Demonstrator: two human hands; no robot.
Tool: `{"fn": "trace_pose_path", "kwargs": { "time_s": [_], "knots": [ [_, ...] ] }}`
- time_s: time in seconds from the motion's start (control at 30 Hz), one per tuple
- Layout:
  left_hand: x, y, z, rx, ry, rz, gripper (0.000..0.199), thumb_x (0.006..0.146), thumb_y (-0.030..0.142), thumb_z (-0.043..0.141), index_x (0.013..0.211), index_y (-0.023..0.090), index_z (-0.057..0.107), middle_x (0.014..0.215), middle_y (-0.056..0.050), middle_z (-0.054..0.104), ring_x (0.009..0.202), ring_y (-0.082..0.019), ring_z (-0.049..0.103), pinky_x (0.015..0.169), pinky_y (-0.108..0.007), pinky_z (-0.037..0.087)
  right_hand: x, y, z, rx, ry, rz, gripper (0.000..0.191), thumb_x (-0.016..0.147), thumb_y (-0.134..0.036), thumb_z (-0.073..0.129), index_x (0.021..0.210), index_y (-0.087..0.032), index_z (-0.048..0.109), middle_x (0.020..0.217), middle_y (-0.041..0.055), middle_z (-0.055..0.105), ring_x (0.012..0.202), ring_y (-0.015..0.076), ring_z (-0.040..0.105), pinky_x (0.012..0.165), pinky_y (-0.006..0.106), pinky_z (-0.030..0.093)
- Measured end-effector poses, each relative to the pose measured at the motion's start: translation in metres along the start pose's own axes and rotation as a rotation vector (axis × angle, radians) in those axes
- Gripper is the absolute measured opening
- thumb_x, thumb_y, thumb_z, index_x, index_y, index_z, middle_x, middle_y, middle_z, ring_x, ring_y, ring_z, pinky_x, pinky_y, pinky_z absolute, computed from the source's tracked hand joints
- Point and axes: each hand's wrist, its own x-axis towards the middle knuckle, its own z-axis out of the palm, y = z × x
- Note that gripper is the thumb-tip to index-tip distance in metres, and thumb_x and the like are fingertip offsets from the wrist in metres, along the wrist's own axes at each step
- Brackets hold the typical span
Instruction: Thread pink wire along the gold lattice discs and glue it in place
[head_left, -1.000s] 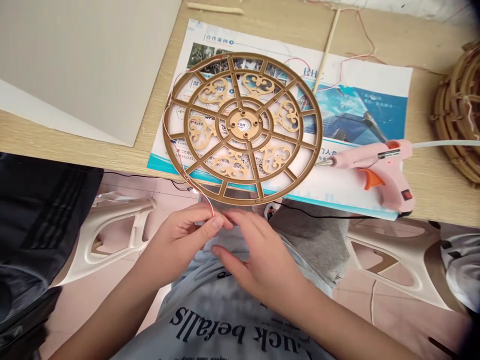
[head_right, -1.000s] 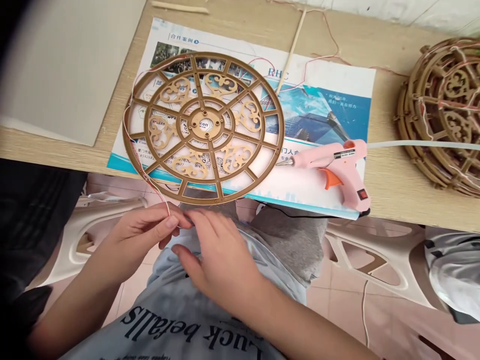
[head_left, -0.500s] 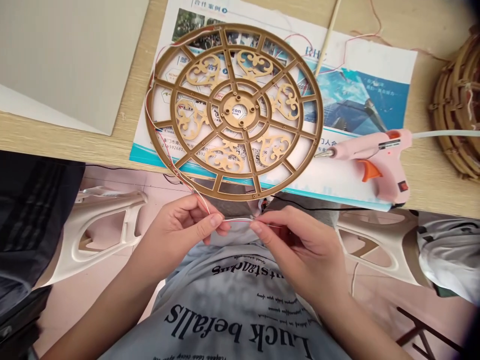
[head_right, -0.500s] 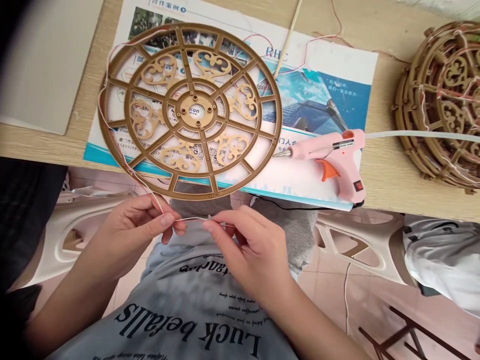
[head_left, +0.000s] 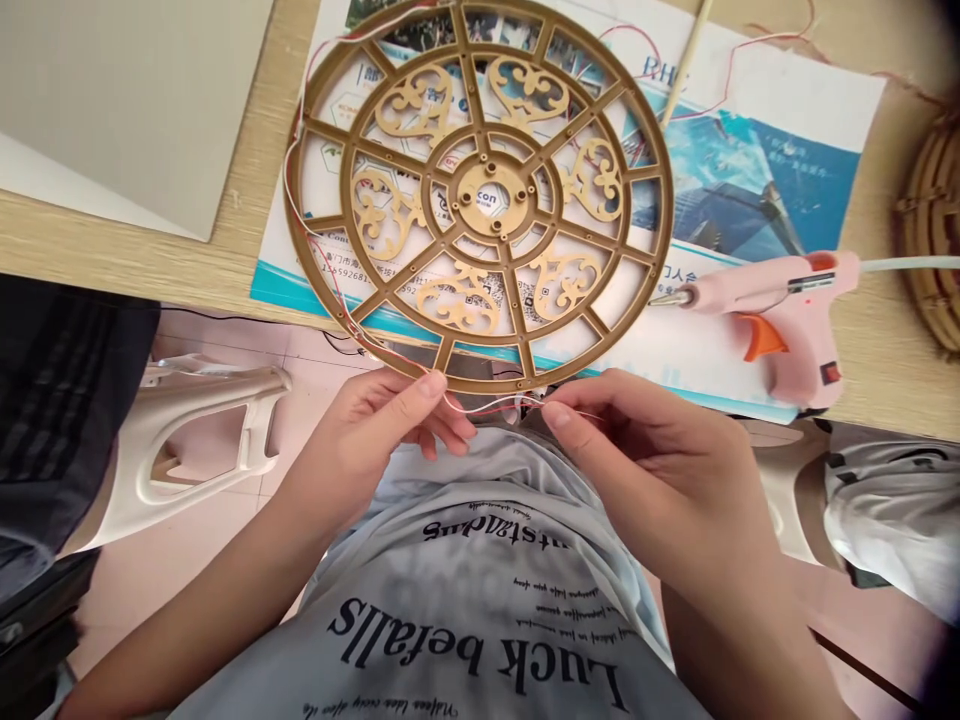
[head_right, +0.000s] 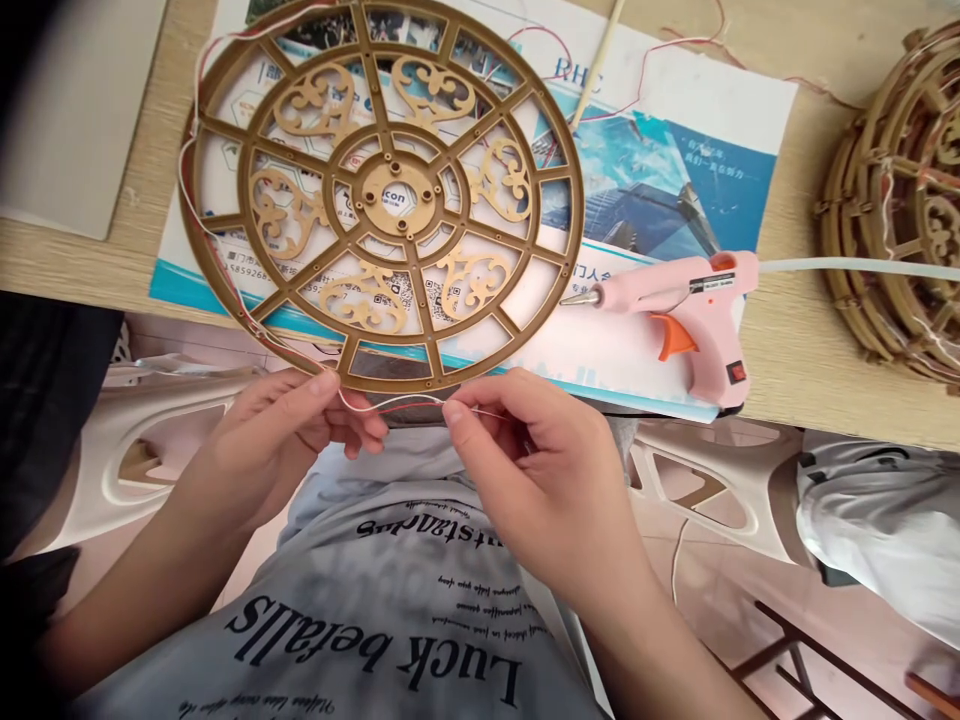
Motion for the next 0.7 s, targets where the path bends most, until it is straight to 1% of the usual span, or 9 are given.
{"fn": "trace_pose_path", "kwargs": {
  "time_s": [0.07, 0.13, 0.23, 0.37, 0.57, 0.7],
  "knots": [
    [0.0026, 0.0019, 0.0024, -0.005, 0.014, 0.007, 0.048, 0.099, 0.059, 0.074, 0.081, 0.015, 0.082, 0.083, -0.009, 0.081, 0.07, -0.016, 0.075, 0.062, -0.022, 0.054, 0.003, -0.0002, 0.0006, 0.052, -0.001, 0.047, 0.01, 0.102, -0.029, 0.073, 0.095, -0.023, 0.078, 0.074, -0.0015, 0.067, 0.06, 0.0102, 0.054, 0.052, 0.023, 0.041],
    [0.0048, 0.0032, 0.0042, -0.005, 0.025, 0.007, 0.048, 0.099, 0.058, 0.073, 0.081, 0.014, 0.081, 0.082, -0.01, 0.081, 0.069, -0.016, 0.075, 0.062, -0.023, 0.053, 0.0055, -0.0006, 0.0011, 0.064, 0.013, 0.068, 0.012, 0.102, -0.029, 0.073, 0.093, -0.023, 0.078, 0.078, 0.0002, 0.07, 0.062, 0.0106, 0.056, 0.052, 0.023, 0.041],
    [0.0069, 0.0037, 0.0056, -0.009, 0.042, 0.001, 0.047, 0.098, 0.057, 0.073, 0.081, 0.014, 0.08, 0.081, -0.01, 0.08, 0.068, -0.017, 0.074, 0.061, -0.024, 0.052, 0.0075, -0.0002, 0.0013, 0.03, 0.059, 0.061, 0.012, 0.101, -0.029, 0.074, 0.092, -0.023, 0.079, 0.082, 0.0015, 0.072, 0.064, 0.011, 0.058, 0.053, 0.023, 0.041],
    [0.0084, 0.0029, 0.0063, 0.001, 0.047, 0.006, 0.047, 0.097, 0.058, 0.074, 0.081, 0.014, 0.079, 0.08, -0.01, 0.079, 0.068, -0.017, 0.073, 0.062, -0.025, 0.052, 0.0083, 0.0012, 0.0012, 0.011, 0.091, 0.03, 0.009, 0.1, -0.03, 0.077, 0.095, -0.024, 0.081, 0.084, 0.0016, 0.072, 0.065, 0.0112, 0.058, 0.053, 0.023, 0.042],
    [0.0083, 0.0016, 0.0066, 0.05, 0.049, 0.028, 0.045, 0.098, 0.057, 0.073, 0.082, 0.016, 0.079, 0.081, -0.008, 0.079, 0.072, -0.02, 0.075, 0.065, -0.029, 0.054, 0.0095, -0.0006, 0.0042, -0.004, 0.118, 0.004, 0.01, 0.1, -0.025, 0.075, 0.091, -0.021, 0.077, 0.075, 0.0005, 0.067, 0.06, 0.0112, 0.055, 0.051, 0.024, 0.042],
    [0.0083, -0.0003, 0.0061, 0.101, 0.066, 0.011, 0.046, 0.1, 0.06, 0.069, 0.082, 0.018, 0.078, 0.08, -0.007, 0.078, 0.075, -0.022, 0.074, 0.068, -0.032, 0.056, 0.0098, -0.0053, 0.0083, 0.014, 0.094, 0.039, 0.018, 0.101, -0.026, 0.074, 0.084, -0.02, 0.071, 0.064, -0.0017, 0.059, 0.054, 0.0104, 0.05, 0.047, 0.024, 0.036]
  ]
}}
